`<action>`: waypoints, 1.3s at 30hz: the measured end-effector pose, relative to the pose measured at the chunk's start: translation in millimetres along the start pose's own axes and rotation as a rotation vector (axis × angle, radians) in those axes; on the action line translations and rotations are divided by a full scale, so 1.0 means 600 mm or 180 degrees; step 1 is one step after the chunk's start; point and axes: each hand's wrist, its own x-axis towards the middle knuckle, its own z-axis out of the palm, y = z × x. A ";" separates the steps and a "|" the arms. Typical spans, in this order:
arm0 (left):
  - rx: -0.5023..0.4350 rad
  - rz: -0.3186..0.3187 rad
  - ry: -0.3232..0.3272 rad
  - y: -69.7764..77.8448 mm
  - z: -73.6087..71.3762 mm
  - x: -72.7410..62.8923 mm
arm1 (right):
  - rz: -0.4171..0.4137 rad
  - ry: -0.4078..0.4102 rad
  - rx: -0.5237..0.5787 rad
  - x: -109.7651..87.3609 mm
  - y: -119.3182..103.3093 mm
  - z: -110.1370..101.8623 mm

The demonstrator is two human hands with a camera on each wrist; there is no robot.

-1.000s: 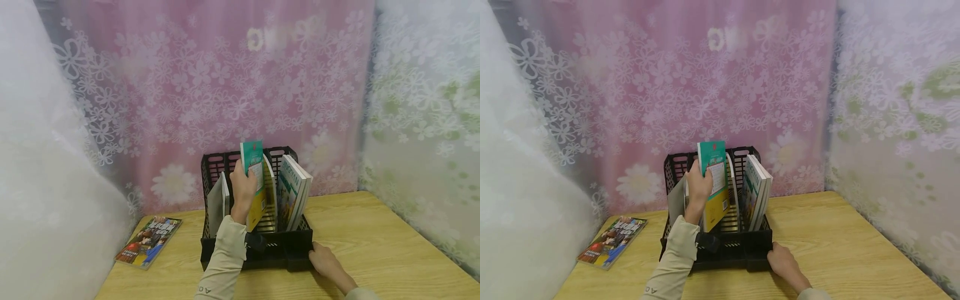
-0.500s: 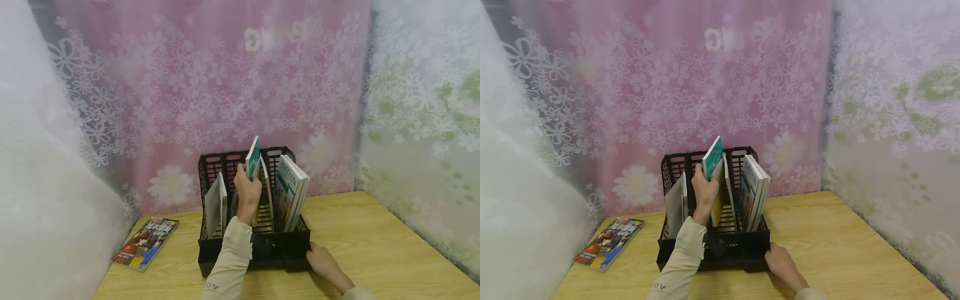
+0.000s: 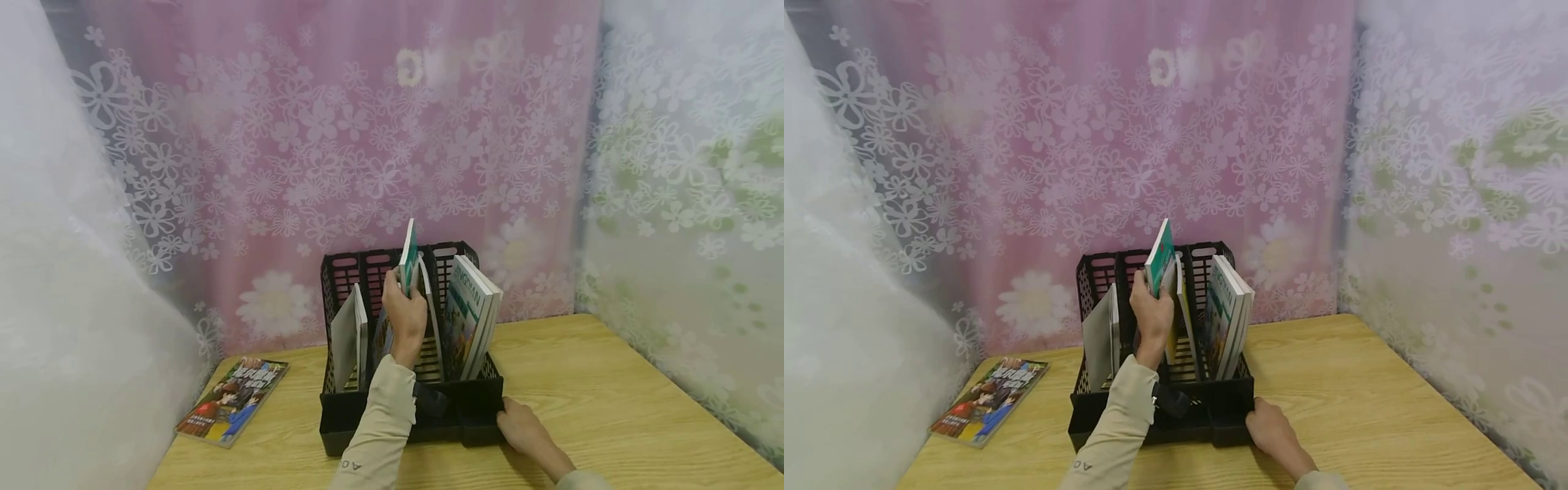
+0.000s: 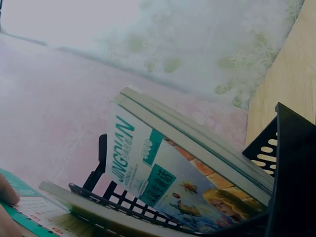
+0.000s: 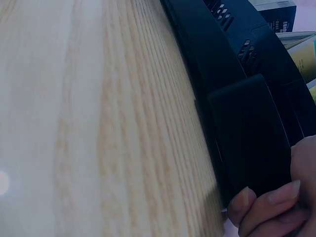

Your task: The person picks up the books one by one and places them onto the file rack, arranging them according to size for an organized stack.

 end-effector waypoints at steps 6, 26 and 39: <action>0.0010 0.0145 -0.0107 -0.002 0.020 -0.011 | 0.0061 0.0049 0.0101 -0.003 -0.006 0.000; 0.0257 0.0327 -0.0200 -0.005 0.076 -0.057 | 0.0108 0.0165 0.0211 -0.008 -0.005 0.007; 0.0176 0.0155 -0.0233 -0.020 0.062 -0.060 | 0.0092 0.0194 0.0067 -0.008 -0.006 0.004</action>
